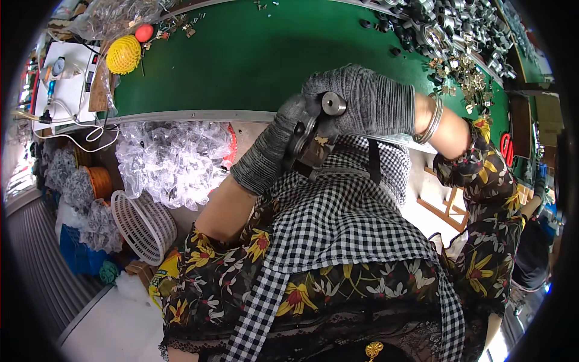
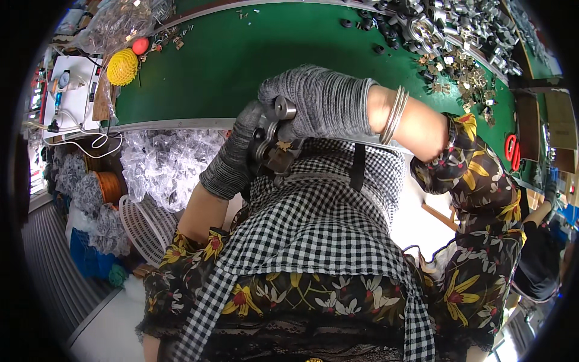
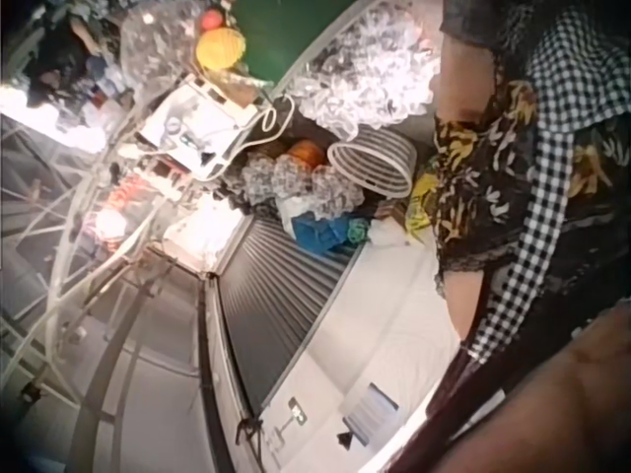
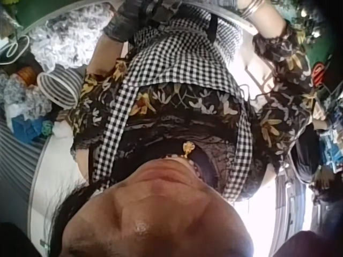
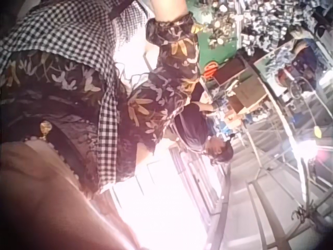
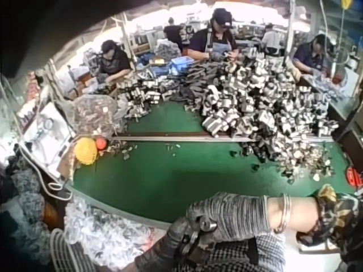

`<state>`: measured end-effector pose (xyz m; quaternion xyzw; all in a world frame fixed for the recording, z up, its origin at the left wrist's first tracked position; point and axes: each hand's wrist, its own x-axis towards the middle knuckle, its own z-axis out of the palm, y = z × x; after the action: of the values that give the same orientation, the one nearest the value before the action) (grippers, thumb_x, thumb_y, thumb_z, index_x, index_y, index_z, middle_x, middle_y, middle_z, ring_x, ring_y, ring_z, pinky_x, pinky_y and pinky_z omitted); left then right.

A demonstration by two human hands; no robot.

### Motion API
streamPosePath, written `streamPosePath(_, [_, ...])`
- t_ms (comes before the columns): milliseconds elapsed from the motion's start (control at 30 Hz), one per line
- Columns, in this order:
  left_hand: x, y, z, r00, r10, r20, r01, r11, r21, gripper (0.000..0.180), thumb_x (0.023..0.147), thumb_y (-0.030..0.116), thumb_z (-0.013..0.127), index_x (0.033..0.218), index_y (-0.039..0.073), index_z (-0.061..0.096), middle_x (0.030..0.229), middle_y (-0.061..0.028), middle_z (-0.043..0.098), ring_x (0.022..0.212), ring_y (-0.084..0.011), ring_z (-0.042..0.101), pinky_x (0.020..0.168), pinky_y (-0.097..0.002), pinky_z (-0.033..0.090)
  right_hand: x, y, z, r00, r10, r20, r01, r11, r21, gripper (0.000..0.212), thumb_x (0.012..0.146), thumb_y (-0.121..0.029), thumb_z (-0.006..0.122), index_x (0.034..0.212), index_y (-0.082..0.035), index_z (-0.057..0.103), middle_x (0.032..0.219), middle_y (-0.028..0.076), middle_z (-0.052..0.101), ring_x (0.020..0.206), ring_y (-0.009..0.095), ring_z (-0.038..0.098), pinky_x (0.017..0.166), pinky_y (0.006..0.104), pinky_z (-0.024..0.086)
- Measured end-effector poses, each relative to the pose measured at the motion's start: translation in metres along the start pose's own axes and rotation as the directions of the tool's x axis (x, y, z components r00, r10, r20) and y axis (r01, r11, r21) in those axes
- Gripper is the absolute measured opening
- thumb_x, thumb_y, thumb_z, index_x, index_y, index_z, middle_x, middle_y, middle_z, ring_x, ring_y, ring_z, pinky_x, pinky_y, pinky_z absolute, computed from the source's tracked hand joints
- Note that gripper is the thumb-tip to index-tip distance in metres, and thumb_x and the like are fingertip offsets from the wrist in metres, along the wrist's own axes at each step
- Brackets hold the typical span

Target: Assembling small metal components using an assembly fixture at a factory workbench.

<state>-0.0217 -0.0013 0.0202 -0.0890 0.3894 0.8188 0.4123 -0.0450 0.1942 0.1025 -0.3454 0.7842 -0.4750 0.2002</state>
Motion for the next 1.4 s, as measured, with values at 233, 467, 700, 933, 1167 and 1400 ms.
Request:
streamPosePath(233, [0.001,0.007,0.012,0.971,0.031,-0.236,0.030,0.968,0.251,0.054,0.091,0.050,0.045,0.115,0.002,0.051,0.093,-0.0116,0.062,0.077,-0.0196,0.066,0.066,-0.0290,0.058,0.000,0.011,0.021,0.966,0.193,-0.175,-0.213,0.971,-0.107,0.032,0.070,-0.020,0.074,0.094,-0.004,0.060,0.088,0.013,0.063,0.082,0.028,0.062,0.074,0.0348,0.050])
streamPosePath(467, [0.002,-0.002,-0.002,1.000,-0.012,0.024,0.014,0.996,-0.086,0.055,0.093,0.047,0.044,0.118,-0.001,0.047,0.096,-0.0158,0.061,0.072,-0.0204,0.066,0.060,-0.0310,0.059,-0.008,0.012,0.017,0.944,0.252,-0.213,-0.229,0.965,0.130,0.030,0.072,-0.020,0.073,0.093,-0.003,0.061,0.086,0.011,0.063,0.080,0.024,0.062,0.073,0.0320,0.050])
streamPosePath(700, [0.032,-0.019,-0.073,0.964,-0.070,-0.256,0.072,0.997,-0.005,0.052,0.093,0.046,0.044,0.115,-0.001,0.048,0.097,-0.0158,0.061,0.073,-0.0214,0.067,0.060,-0.0317,0.060,-0.004,0.016,0.026,0.965,0.109,-0.237,-0.066,0.981,0.184,0.027,0.076,-0.018,0.070,0.094,-0.002,0.060,0.086,0.011,0.064,0.081,0.024,0.063,0.072,0.0317,0.051])
streamPosePath(933, [0.009,-0.007,-0.010,0.968,0.236,-0.084,-0.180,0.888,0.422,0.053,0.092,0.046,0.047,0.117,0.000,0.049,0.098,-0.0136,0.062,0.075,-0.0180,0.067,0.059,-0.0274,0.058,0.000,0.029,0.039,0.943,0.139,-0.303,-0.151,0.988,-0.016,0.028,0.076,-0.013,0.067,0.098,-0.001,0.057,0.080,0.016,0.063,0.076,0.029,0.064,0.067,0.0351,0.052])
streamPosePath(1167, [0.003,-0.035,-0.051,0.872,0.477,0.106,-0.389,0.547,0.741,0.051,0.091,0.047,0.050,0.120,0.005,0.051,0.097,-0.0087,0.063,0.078,-0.0133,0.065,0.065,-0.0245,0.055,0.000,0.023,0.050,0.940,0.105,-0.325,-0.136,0.988,-0.077,0.024,0.078,-0.010,0.062,0.098,0.000,0.054,0.079,0.018,0.063,0.072,0.029,0.065,0.063,0.0351,0.052])
streamPosePath(1400, [-0.012,-0.043,-0.033,0.821,0.570,0.027,-0.353,0.469,0.809,0.031,0.091,0.011,0.046,0.121,0.002,0.044,0.092,-0.0121,0.059,0.081,-0.0221,0.061,0.068,-0.0316,0.050,0.015,0.008,0.046,0.936,0.258,-0.241,-0.319,0.910,-0.264,0.024,0.079,-0.010,0.062,0.099,0.000,0.054,0.081,0.016,0.064,0.076,0.031,0.065,0.067,0.0367,0.052])
